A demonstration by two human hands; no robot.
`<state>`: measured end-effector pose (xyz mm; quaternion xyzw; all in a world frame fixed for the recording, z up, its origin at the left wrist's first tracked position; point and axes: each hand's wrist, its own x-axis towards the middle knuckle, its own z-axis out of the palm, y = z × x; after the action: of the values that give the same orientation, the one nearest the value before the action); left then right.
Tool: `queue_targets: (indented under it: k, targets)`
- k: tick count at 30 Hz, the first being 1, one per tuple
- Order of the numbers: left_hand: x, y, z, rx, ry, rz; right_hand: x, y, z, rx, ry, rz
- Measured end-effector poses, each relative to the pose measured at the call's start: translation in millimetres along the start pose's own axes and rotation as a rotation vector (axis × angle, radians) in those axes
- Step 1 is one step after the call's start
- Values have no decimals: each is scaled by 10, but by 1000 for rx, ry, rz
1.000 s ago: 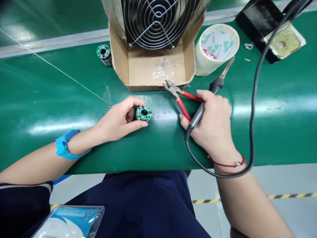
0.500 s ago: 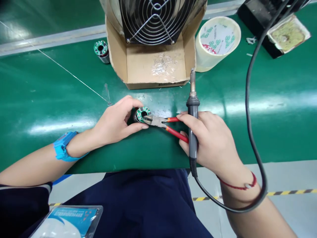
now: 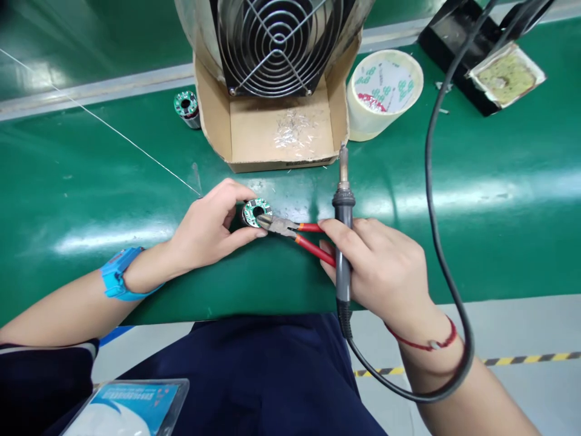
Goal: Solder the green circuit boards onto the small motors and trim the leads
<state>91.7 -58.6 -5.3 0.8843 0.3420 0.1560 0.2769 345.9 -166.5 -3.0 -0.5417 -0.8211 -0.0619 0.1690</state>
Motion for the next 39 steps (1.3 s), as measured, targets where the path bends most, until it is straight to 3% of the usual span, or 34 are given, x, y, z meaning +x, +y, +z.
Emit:
queue_targets:
  k: [7,14,21,26,29,32,35,37,39]
  targets:
    - [21,-3,-24,-64,22,-31,37,17,15,-22,87,51]
    - [31,-7,-23,-60,21,-44,73,10,4,-1,-57,48]
    - [26,-28,-20,16,13,-25,87,3,-29,-39,-12,-18]
    - [28,-10,-73,-39,68,-2,120,49,51,-114,84,191]
    - [57,-70,-245,-23,197,-13,220,85,137,-217,61,345]
    - [218,-361,-526,46,397,-86,301,97,209,-175,-5,413]
    - [581,-903,-808,67,591,-159,316,121,255,-67,61,407]
    - [872,-1301,-945,26,546,-268,308,164,276,0,146,383]
    - [1121,-1629,-1035,64,648,-453,307,220,295,52,220,362]
